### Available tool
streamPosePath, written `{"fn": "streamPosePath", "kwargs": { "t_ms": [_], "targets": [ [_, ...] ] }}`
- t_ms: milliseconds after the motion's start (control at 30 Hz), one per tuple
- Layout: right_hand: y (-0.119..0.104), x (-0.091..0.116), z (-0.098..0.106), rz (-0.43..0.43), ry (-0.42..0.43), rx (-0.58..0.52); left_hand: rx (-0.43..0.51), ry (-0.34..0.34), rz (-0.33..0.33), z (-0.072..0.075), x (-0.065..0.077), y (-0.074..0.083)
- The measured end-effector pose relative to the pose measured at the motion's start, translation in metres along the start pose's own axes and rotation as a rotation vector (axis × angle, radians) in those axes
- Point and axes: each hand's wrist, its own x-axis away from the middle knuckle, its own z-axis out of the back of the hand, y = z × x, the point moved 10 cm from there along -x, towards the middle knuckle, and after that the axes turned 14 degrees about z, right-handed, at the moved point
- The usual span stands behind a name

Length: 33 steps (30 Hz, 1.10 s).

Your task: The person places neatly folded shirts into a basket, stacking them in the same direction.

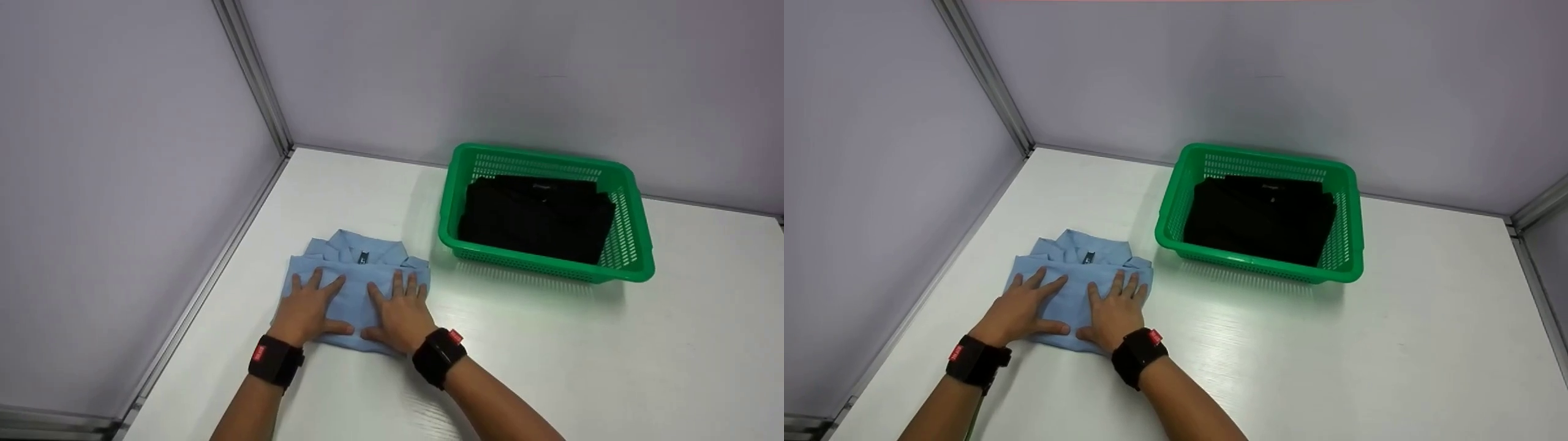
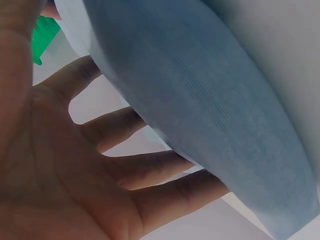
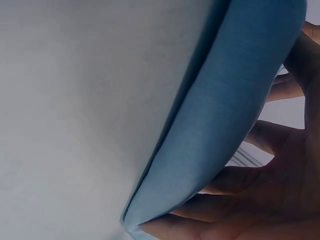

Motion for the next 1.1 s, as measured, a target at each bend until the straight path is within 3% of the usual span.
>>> {"fn": "streamPosePath", "kwargs": {
  "t_ms": [600, 900, 1100],
  "targets": [
    [-0.006, 0.030, -0.006, 0.024, 0.005, -0.004, -0.011, 0.050, -0.004, -0.009, 0.033, 0.012],
    [0.005, 0.054, -0.004, 0.027, 0.012, -0.048, -0.024, 0.106, -0.025, -0.013, 0.045, 0.034],
    [0.013, 0.070, -0.004, 0.011, 0.012, -0.083, -0.037, 0.098, -0.020, -0.020, 0.051, 0.047]
  ]
}}
